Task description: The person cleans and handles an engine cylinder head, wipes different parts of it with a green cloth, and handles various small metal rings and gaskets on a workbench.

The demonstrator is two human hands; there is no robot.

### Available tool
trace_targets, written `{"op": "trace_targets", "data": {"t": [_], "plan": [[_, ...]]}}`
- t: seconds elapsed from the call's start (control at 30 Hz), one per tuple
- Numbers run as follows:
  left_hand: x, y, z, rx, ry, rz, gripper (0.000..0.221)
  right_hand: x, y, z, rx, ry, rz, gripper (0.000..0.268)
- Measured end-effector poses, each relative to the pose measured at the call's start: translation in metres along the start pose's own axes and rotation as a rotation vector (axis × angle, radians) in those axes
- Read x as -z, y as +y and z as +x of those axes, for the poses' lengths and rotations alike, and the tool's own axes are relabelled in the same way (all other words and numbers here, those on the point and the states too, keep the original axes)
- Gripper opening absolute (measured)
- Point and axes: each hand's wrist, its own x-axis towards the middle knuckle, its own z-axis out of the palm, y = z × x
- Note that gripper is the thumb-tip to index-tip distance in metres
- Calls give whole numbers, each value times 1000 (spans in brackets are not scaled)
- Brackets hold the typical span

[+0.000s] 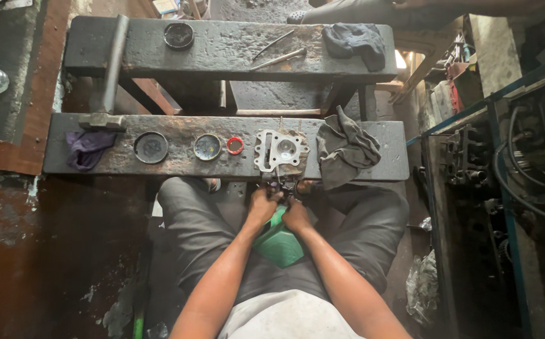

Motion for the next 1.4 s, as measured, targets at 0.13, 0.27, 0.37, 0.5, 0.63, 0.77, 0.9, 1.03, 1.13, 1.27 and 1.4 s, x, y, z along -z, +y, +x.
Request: {"op": "trace_targets", "data": {"t": [0.13, 0.27, 0.37, 0.5, 0.63, 0.77, 0.9, 1.03, 1.13, 1.27, 1.4], "plan": [[-13, -3, -1, -33, -34, -98, 16, 4, -7, -3, -55, 0, 45, 43], [-3, 0, 3, 181, -110, -134, 19, 6, -11, -4, -87, -14, 45, 40], [-10, -1, 2, -23, -47, -85, 17, 5, -11, 0, -112, -13, 43, 40], [-5, -1, 7, 249, -53, -13, 29, 1, -6, 1, -101, -7, 59, 39], [-9, -11, 4, 94, -106, -101, 21, -1, -4, 3, -96, -1, 81, 37], [-10, -21, 6, 151, -38, -46, 27, -4, -2, 5, -76, 15, 85, 36], [-13, -10, 1, 9, -75, -90, 19, -6, 2, 5, -67, 58, 95, 32], [8, 27, 3, 319, -123, 123, 57, -11, 7, 11, -83, 98, 185, 30], [8, 12, -11, 339, -167, -77, 88, -14, 20, 35, -181, 235, 333, 30], [-29, -53, -10, 462, -286, -797, 83, -28, 15, 88, -360, 441, 479, 29], [-26, -82, 10, 474, -216, -565, 78, -101, -13, 22, -155, 283, 520, 29]]}}
